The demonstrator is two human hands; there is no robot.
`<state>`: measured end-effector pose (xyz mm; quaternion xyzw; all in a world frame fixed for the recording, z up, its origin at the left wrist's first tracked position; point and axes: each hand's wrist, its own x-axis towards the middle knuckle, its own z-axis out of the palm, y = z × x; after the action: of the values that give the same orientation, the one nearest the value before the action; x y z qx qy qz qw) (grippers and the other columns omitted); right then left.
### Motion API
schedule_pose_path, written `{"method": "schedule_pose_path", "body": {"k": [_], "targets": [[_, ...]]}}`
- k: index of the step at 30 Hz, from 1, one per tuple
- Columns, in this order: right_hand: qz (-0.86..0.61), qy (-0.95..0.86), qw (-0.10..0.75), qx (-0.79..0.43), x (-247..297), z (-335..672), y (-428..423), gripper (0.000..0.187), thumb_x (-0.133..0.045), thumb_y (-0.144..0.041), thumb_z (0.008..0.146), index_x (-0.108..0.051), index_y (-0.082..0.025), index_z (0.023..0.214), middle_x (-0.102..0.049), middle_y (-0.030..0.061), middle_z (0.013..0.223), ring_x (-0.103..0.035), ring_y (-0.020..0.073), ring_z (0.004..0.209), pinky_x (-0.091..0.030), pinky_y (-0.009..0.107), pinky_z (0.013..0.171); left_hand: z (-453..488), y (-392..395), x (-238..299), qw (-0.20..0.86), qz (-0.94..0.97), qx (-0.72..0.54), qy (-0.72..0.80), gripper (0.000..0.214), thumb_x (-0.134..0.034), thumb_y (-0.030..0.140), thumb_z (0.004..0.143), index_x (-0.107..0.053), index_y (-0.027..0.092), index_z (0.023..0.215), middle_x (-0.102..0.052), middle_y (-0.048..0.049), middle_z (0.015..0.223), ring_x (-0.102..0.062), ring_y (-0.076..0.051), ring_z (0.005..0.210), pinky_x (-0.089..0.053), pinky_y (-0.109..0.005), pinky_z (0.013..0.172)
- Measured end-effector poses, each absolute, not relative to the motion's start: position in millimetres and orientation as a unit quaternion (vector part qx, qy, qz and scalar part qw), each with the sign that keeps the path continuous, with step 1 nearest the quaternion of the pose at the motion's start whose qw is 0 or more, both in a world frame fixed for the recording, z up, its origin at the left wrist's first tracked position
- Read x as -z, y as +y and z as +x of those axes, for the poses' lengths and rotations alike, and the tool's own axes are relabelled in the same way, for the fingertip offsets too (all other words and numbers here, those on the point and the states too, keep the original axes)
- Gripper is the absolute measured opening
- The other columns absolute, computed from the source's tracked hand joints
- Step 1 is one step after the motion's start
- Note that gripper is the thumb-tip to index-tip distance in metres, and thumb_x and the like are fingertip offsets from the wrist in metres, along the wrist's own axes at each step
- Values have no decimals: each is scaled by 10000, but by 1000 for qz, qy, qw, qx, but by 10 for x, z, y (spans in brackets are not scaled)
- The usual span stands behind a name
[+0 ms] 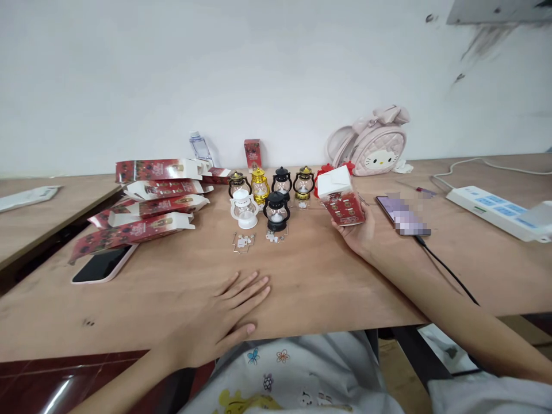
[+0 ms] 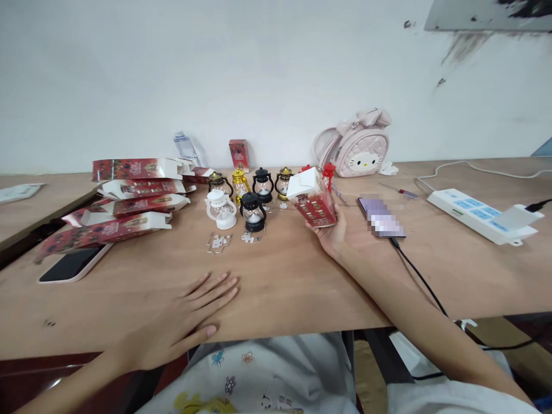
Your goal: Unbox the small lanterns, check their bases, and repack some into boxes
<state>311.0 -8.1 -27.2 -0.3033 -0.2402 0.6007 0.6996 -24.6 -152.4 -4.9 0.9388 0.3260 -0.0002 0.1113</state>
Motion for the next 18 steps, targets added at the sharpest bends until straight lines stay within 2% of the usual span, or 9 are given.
{"method": "schedule_pose_path", "body": {"k": [6,9,11,13,15,17,18], "targets": [[-302,-239,693,-609,305,3117,-72,312,-421,-429,865,-639,-212,921,-728,18,790,-678,160,642,-582,282,506,-804,-1839,160,9,908,-25,418,759,-475,413,906,-18,300,1501,-296,-32,1517,-313,-259,1396,-267,-461,1152],[-302,-241,692,-610,323,3121,-62,313,-440,-443,857,-637,-208,919,-727,22,795,-676,165,649,-579,290,505,-1103,-2061,281,-34,896,-53,440,737,-492,353,884,-85,335,1499,-404,-3,1465,-417,-241,1338,-348,-416,1122],[-306,-241,692,-608,327,3119,-60,318,-436,-448,859,-639,-210,917,-728,21,802,-675,169,660,-578,298,501,-1285,-2235,434,-46,879,-70,469,720,-496,364,865,-141,352,1491,-427,8,1453,-440,-254,1322,-346,-455,1124],[-309,-239,693,-606,322,3112,-63,315,-436,-447,860,-640,-215,916,-731,16,809,-675,168,670,-579,299,502,-1477,-2408,648,-84,833,-115,534,694,-450,315,864,-146,388,1483,-396,23,1470,-399,-274,1347,-269,-542,1151],[-310,-233,697,-604,312,3104,-73,307,-443,-441,861,-642,-212,908,-731,12,802,-676,162,663,-581,290,505,-1700,-2554,885,-135,793,-174,569,739,-478,286,833,-138,432,1473,-271,85,1511,-298,-298,1391,-202,-582,1172],[-306,-235,697,-605,298,3098,-88,301,-454,-437,859,-642,-207,905,-730,14,788,-678,160,647,-580,281,498,-1950,-2659,1081,-163,780,-223,561,715,-473,302,819,-173,536,1424,-147,224,1504,-231,-301,1412,-255,-577,1171],[-302,-240,695,-607,291,3096,-98,295,-465,-437,856,-642,-207,908,-730,15,784,-679,160,643,-580,277,493,-2072,-2697,1145,-172,787,-237,543,678,-451,329,817,-199,585,1392,-155,281,1476,-261,-313,1399,-301,-603,1146]]}}
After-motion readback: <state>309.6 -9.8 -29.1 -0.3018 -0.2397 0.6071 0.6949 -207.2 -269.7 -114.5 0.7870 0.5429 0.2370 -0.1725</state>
